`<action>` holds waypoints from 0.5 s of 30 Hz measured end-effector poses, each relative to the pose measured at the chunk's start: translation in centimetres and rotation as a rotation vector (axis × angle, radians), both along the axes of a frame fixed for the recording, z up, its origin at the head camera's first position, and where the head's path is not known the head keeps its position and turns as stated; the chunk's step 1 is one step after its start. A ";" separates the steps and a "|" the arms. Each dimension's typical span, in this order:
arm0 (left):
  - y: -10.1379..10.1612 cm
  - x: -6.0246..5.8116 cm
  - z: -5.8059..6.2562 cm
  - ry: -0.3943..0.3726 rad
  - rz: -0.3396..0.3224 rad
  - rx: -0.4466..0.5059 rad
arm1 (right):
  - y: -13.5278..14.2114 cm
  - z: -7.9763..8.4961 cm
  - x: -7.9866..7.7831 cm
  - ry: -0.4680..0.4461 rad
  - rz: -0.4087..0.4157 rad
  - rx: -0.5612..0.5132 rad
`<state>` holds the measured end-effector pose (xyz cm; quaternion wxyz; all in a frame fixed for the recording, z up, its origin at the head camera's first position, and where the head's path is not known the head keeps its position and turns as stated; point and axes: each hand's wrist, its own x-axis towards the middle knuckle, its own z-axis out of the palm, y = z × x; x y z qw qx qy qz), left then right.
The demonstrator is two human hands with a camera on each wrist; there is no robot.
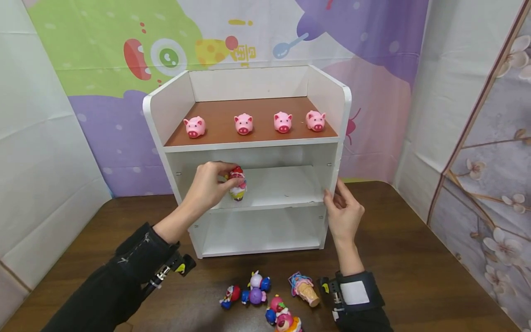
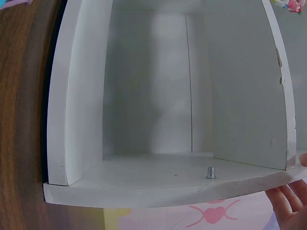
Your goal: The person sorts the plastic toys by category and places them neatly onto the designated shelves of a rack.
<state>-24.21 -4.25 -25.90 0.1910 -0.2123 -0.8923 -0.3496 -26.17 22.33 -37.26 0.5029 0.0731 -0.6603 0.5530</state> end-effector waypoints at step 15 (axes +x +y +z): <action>0.6 -1.5 -0.2 -0.066 0.058 -0.045 | 0.0 -0.1 0.0 -0.003 -0.005 -0.002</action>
